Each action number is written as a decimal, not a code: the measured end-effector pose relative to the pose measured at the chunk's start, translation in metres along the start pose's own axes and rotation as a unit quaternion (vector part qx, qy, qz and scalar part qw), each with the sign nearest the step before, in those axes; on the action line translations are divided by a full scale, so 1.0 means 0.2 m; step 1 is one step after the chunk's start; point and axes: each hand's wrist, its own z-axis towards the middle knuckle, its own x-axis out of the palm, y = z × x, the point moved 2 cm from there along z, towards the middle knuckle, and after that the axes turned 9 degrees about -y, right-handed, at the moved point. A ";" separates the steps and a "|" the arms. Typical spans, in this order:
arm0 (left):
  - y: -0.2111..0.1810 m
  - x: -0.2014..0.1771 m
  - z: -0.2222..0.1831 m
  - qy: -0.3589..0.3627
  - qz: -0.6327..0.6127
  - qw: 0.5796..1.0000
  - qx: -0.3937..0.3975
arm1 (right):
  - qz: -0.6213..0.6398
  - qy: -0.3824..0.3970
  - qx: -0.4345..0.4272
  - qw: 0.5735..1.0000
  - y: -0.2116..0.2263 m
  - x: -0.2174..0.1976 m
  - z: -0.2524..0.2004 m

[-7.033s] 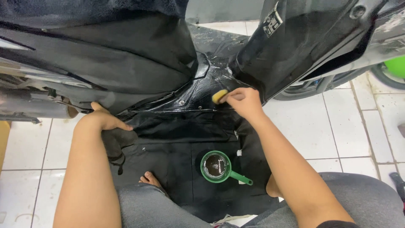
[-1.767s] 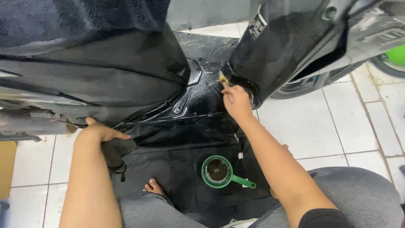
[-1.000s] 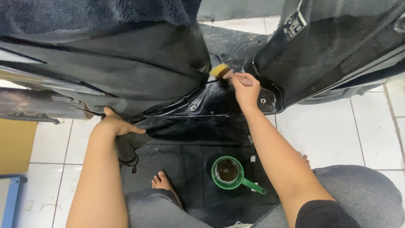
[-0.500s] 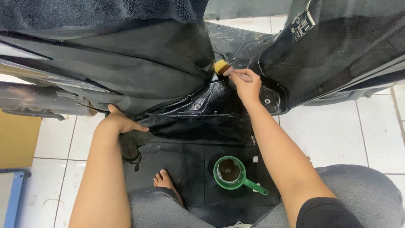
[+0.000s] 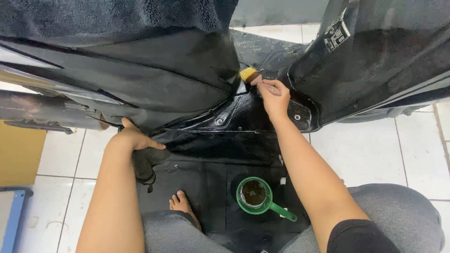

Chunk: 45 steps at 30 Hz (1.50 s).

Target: The person paints the lower side panel of a black motorcycle using a small brush dipped in a green container of black paint. They repeatedly apply the paint to the surface and dip the brush back into the container to reload.

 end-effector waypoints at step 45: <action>0.02 0.02 0.04 -0.015 0.007 1.000 0.021 | -0.104 0.146 -0.062 0.982 0.28 -0.24 -0.20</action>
